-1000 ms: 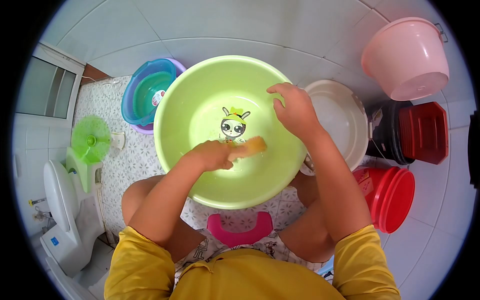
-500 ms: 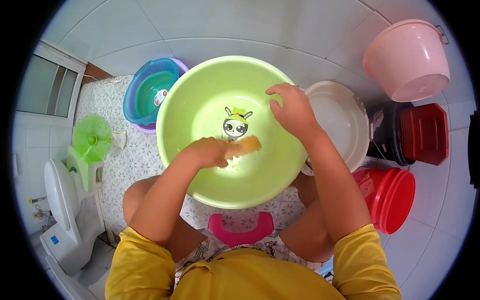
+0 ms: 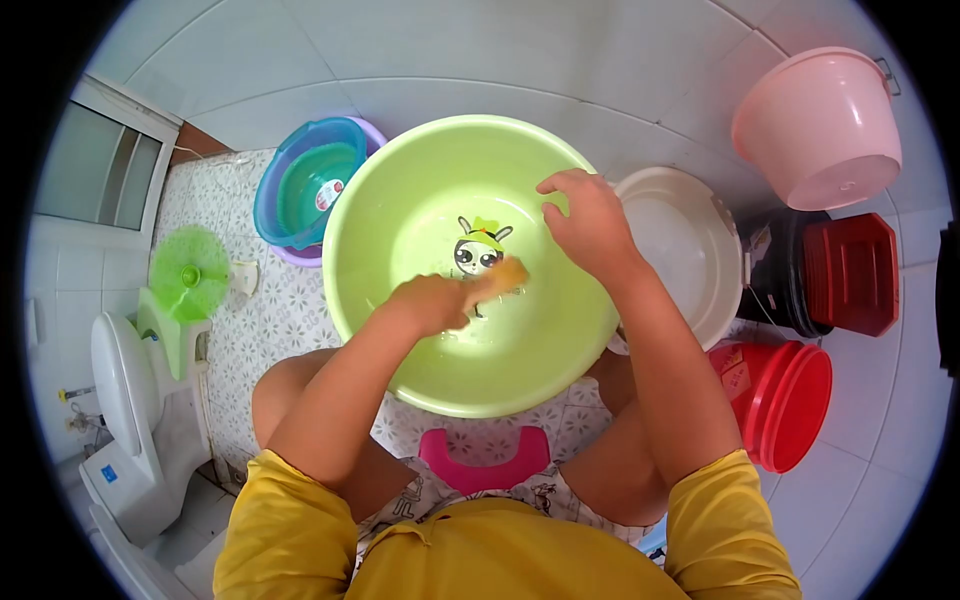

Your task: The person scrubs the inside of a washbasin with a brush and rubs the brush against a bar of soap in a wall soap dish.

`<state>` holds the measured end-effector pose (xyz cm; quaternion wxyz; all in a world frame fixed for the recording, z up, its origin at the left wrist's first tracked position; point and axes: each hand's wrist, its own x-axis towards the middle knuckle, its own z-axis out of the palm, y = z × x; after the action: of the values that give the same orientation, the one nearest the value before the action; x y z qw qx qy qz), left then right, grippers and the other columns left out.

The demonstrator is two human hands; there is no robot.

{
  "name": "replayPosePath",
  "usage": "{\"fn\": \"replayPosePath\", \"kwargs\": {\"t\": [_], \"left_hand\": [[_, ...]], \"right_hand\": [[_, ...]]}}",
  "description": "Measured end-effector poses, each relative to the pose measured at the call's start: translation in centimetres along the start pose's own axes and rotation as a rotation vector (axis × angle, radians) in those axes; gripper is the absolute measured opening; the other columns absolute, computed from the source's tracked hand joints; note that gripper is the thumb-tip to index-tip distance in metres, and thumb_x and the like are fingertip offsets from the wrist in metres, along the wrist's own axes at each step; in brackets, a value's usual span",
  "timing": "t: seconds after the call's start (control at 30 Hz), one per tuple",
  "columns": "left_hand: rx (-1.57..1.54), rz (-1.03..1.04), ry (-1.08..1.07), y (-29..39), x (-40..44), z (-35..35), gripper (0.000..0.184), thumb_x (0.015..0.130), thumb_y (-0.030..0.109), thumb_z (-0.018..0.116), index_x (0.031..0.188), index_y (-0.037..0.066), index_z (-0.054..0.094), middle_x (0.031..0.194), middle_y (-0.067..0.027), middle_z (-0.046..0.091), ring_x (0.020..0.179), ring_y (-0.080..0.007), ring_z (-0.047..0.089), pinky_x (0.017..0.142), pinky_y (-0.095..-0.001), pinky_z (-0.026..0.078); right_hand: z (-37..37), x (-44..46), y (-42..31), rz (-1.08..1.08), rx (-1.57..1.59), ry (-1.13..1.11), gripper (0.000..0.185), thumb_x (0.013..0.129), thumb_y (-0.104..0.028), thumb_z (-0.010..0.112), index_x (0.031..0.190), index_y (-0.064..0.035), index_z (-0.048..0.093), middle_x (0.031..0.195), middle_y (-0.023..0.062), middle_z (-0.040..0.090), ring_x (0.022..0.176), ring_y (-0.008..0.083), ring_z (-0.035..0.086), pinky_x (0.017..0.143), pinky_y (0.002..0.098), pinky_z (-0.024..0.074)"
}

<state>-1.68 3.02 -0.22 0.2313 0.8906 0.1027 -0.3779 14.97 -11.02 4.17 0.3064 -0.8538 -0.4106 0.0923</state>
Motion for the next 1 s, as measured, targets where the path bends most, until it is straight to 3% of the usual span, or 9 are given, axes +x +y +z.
{"fn": "replayPosePath", "kwargs": {"t": [0.13, 0.27, 0.43, 0.5, 0.6, 0.7, 0.83, 0.93, 1.0], "left_hand": [[-0.016, -0.281, 0.260, -0.9, -0.5, -1.4, 0.069, 0.076, 0.022, 0.057, 0.139, 0.027, 0.028, 0.089, -0.0173, 0.064, 0.077, -0.0320, 0.063, 0.071, -0.0418, 0.050], [-0.038, -0.289, 0.283, -0.6, -0.5, -1.2, 0.068, 0.076, 0.023, 0.058, 0.138, 0.027, 0.030, 0.089, -0.0167, 0.064, 0.079, -0.0323, 0.063, 0.073, -0.0422, 0.049], [-0.102, 0.157, -0.054, 0.8, -0.7, 0.8, 0.067, 0.076, 0.024, 0.063, 0.136, 0.032, 0.035, 0.090, -0.0184, 0.063, 0.081, -0.0331, 0.061, 0.077, -0.0408, 0.048], [-0.112, 0.131, -0.128, 1.2, -1.0, -0.1, 0.068, 0.075, 0.025, 0.064, 0.136, 0.036, 0.035, 0.090, -0.0182, 0.063, 0.081, -0.0327, 0.061, 0.076, -0.0404, 0.048], [0.002, 0.064, 0.036, -0.1, -0.5, -0.9, 0.064, 0.076, 0.024, 0.059, 0.135, 0.033, 0.036, 0.089, -0.0168, 0.064, 0.078, -0.0320, 0.062, 0.074, -0.0401, 0.049], [-0.050, -0.220, 0.180, -0.6, -1.2, -2.3, 0.065, 0.075, 0.022, 0.058, 0.135, 0.029, 0.037, 0.086, -0.0151, 0.065, 0.075, -0.0329, 0.063, 0.073, -0.0409, 0.049], [-0.064, -0.204, 0.180, -0.5, -1.1, -1.6, 0.067, 0.075, 0.022, 0.059, 0.137, 0.029, 0.035, 0.088, -0.0153, 0.065, 0.079, -0.0327, 0.063, 0.074, -0.0410, 0.049], [-0.051, 0.024, -0.014, 0.7, -1.1, -0.7, 0.059, 0.073, 0.020, 0.063, 0.129, 0.027, 0.044, 0.092, -0.0131, 0.064, 0.086, -0.0303, 0.063, 0.075, -0.0409, 0.050], [-0.004, 0.052, -0.021, 1.7, -1.2, -0.5, 0.066, 0.078, 0.023, 0.061, 0.137, 0.029, 0.034, 0.092, -0.0151, 0.064, 0.083, -0.0316, 0.062, 0.076, -0.0412, 0.049]], "right_hand": [[0.0, 0.1, 0.2, -0.017, -0.007, 0.009, 0.022, 0.073, -0.004, 0.057, 0.094, -0.0011, 0.063, 0.101, 0.0164, 0.061, 0.098, 0.0339, 0.054, 0.086, 0.0409, 0.0446], [-0.1, 0.2, -0.1, -0.013, 0.021, 0.007, 0.021, 0.073, -0.005, 0.057, 0.093, -0.0009, 0.063, 0.099, 0.0159, 0.061, 0.096, 0.0330, 0.055, 0.084, 0.0409, 0.0451], [-0.2, 0.1, -0.3, 0.002, 0.054, -0.008, 0.019, 0.074, -0.006, 0.056, 0.092, -0.0014, 0.063, 0.097, 0.0158, 0.061, 0.094, 0.0324, 0.056, 0.083, 0.0409, 0.0454], [-0.2, 0.2, -0.3, 0.010, 0.053, -0.015, 0.019, 0.075, -0.006, 0.056, 0.092, -0.0018, 0.063, 0.096, 0.0156, 0.061, 0.093, 0.0323, 0.056, 0.082, 0.0409, 0.0456], [-0.1, 0.1, -0.3, 0.012, 0.060, -0.018, 0.019, 0.075, -0.007, 0.056, 0.093, -0.0021, 0.062, 0.096, 0.0153, 0.061, 0.093, 0.0318, 0.056, 0.082, 0.0407, 0.0457], [-0.1, 0.1, -0.2, 0.020, 0.050, -0.030, 0.020, 0.075, -0.007, 0.057, 0.093, -0.0021, 0.062, 0.097, 0.0152, 0.061, 0.093, 0.0317, 0.056, 0.082, 0.0405, 0.0457], [-0.1, 0.0, -0.3, 0.038, 0.061, -0.048, 0.020, 0.075, -0.008, 0.057, 0.093, -0.0022, 0.062, 0.097, 0.0156, 0.061, 0.093, 0.0318, 0.056, 0.082, 0.0404, 0.0456], [0.1, -0.3, -0.2, 0.069, 0.054, -0.113, 0.021, 0.075, -0.009, 0.058, 0.095, -0.0023, 0.062, 0.097, 0.0163, 0.061, 0.093, 0.0321, 0.057, 0.082, 0.0406, 0.0457], [0.1, -0.3, -0.2, 0.113, -0.004, -0.207, 0.023, 0.075, -0.010, 0.059, 0.096, -0.0024, 0.062, 0.097, 0.0168, 0.061, 0.093, 0.0324, 0.057, 0.083, 0.0407, 0.0459]]}}
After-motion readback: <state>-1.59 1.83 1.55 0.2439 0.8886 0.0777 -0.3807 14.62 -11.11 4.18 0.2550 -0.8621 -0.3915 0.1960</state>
